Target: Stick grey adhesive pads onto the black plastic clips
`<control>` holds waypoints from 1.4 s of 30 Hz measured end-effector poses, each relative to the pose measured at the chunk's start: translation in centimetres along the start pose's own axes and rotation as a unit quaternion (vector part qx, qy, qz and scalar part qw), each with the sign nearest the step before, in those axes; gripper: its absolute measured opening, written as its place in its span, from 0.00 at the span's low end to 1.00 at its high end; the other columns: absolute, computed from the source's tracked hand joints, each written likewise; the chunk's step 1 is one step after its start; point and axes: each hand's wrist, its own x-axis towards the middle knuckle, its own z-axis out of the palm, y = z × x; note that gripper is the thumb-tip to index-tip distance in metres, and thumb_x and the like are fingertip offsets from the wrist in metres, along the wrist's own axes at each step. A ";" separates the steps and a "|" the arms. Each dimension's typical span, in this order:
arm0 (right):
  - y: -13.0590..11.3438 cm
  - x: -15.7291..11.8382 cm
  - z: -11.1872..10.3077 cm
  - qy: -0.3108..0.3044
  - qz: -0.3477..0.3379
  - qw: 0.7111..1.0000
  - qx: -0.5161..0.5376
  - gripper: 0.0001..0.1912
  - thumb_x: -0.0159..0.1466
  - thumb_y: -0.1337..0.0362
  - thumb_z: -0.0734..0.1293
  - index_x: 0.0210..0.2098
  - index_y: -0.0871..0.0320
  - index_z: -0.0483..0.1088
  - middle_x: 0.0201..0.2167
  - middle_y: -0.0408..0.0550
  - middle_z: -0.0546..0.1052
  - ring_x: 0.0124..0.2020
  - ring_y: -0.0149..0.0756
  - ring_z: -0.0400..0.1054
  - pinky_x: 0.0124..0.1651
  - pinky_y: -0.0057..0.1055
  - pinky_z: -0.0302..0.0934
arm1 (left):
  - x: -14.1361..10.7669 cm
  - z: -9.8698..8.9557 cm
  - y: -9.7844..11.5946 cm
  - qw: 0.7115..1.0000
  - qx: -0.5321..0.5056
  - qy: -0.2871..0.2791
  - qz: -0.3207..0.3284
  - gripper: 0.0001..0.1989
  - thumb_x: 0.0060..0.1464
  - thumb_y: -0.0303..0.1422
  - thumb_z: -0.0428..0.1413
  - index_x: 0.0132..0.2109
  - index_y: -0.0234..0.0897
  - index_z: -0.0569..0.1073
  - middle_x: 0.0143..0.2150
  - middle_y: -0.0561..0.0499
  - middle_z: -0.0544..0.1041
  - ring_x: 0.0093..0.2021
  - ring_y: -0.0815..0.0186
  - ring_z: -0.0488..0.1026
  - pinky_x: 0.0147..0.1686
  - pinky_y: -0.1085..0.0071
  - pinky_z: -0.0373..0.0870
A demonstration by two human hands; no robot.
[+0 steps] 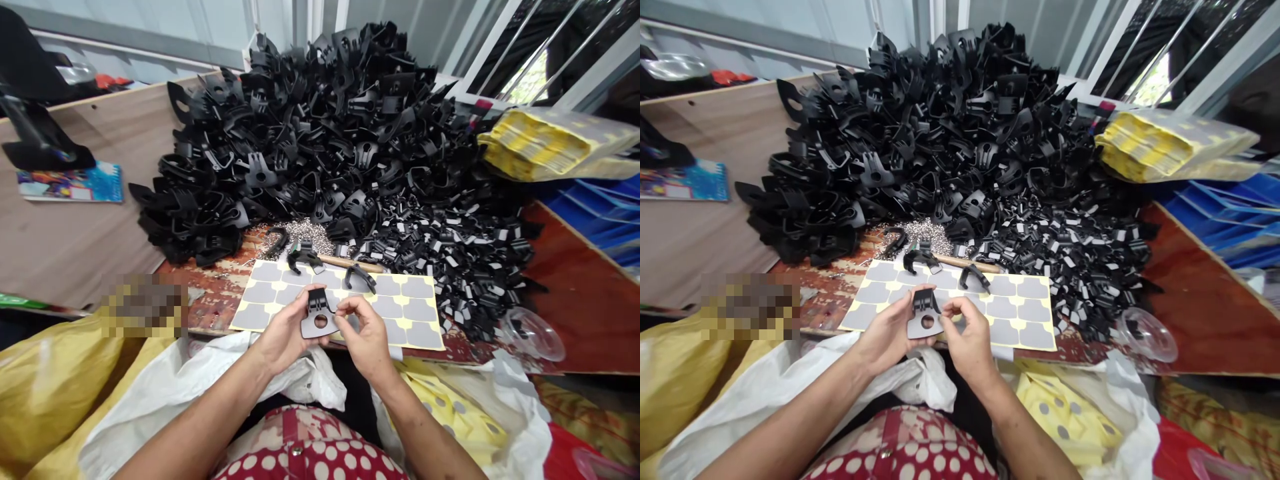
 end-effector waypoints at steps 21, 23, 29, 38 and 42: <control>0.6 -2.8 1.2 0.030 -0.253 0.919 -0.301 0.23 0.68 0.69 0.65 0.61 0.53 0.60 0.50 0.58 0.71 0.48 0.47 0.69 0.51 0.48 0.65 | -1.1 -0.7 -3.3 0.950 0.231 0.120 0.171 0.27 0.50 0.35 0.68 0.55 0.48 0.69 0.43 0.54 0.70 0.32 0.67 0.69 0.19 0.77 0.68; 0.1 -2.7 0.5 0.035 -0.236 0.912 -0.334 0.29 0.65 0.60 0.71 0.63 0.53 0.61 0.51 0.59 0.71 0.51 0.54 0.67 0.54 0.54 0.62 | -2.1 -2.2 -2.9 0.926 0.296 0.128 0.196 0.24 0.51 0.36 0.68 0.55 0.47 0.72 0.44 0.52 0.73 0.35 0.64 0.73 0.24 0.75 0.72; -1.6 1.1 -5.3 0.029 -0.197 0.928 -0.316 0.10 0.66 0.62 0.71 0.47 0.51 0.75 0.43 0.52 0.74 0.47 0.48 0.68 0.50 0.45 0.65 | -7.5 -11.2 -0.5 0.672 0.707 -0.009 0.221 0.22 0.61 0.30 0.54 0.59 0.55 0.77 0.48 0.48 0.82 0.44 0.57 0.81 0.44 0.68 0.76; 1.8 7.1 -6.8 0.029 -0.140 0.928 -0.344 0.16 0.68 0.70 0.62 0.52 0.55 0.76 0.45 0.53 0.79 0.47 0.46 0.72 0.54 0.42 0.66 | -10.4 -12.6 -1.1 0.593 0.766 0.094 0.229 0.14 0.59 0.35 0.55 0.48 0.48 0.83 0.44 0.46 0.84 0.40 0.55 0.83 0.38 0.67 0.79; -0.2 4.0 -3.3 0.033 -0.052 0.992 -0.111 0.09 0.67 0.64 0.65 0.44 0.54 0.77 0.41 0.49 0.78 0.43 0.41 0.73 0.46 0.35 0.70 | -7.4 -6.0 -0.9 0.813 0.540 0.127 0.176 0.23 0.58 0.41 0.63 0.60 0.47 0.76 0.48 0.45 0.84 0.45 0.55 0.82 0.46 0.65 0.78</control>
